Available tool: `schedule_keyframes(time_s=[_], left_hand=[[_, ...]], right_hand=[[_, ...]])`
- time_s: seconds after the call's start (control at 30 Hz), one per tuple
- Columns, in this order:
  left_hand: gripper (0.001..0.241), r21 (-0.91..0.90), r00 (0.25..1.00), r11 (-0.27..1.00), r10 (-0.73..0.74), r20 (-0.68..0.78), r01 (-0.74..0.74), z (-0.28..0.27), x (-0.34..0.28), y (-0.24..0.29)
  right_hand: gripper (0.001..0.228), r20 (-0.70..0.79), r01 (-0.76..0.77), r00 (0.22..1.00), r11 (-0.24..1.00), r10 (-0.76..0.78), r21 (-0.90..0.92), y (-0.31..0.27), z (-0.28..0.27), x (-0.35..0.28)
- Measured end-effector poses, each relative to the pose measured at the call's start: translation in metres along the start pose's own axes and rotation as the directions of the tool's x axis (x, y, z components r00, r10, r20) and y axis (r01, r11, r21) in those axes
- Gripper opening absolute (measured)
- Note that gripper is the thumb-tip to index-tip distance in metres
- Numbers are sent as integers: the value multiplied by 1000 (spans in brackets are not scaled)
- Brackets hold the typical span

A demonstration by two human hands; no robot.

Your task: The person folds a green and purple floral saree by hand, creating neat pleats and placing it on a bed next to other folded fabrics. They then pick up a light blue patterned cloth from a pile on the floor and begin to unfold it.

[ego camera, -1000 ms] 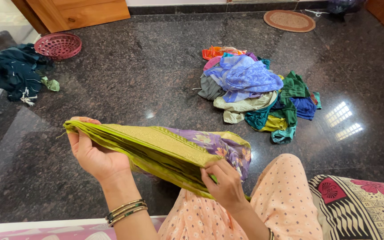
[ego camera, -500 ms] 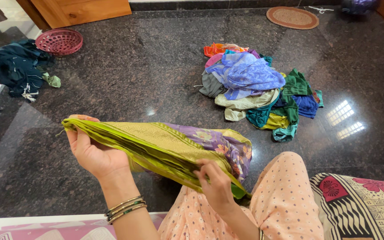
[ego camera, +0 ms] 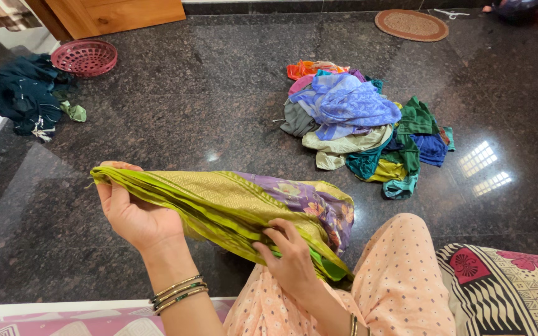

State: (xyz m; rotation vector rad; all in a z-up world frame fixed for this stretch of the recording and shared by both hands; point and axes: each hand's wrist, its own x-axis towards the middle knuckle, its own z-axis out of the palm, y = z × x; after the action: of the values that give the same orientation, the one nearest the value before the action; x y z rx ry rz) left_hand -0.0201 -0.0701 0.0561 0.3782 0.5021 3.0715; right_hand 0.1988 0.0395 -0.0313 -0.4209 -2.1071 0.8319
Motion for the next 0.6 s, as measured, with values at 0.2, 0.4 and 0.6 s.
schedule_keyframes(time_s=[0.2, 0.4, 0.6], left_hand=[[17, 11, 1000, 1000, 4, -2, -4, -3, -1, 2], [17, 31, 1000, 999, 13, -2, -13, -2, 0, 3], [13, 28, 1000, 1000, 14, 1, -14, -2, -1, 3]], right_hand=[[12, -81, -9, 997, 999, 12, 44, 2, -5, -1], [8, -115, 63, 992, 998, -59, 30, 14, -22, 3], [15, -104, 122, 987, 992, -124, -22, 28, -25, 16]])
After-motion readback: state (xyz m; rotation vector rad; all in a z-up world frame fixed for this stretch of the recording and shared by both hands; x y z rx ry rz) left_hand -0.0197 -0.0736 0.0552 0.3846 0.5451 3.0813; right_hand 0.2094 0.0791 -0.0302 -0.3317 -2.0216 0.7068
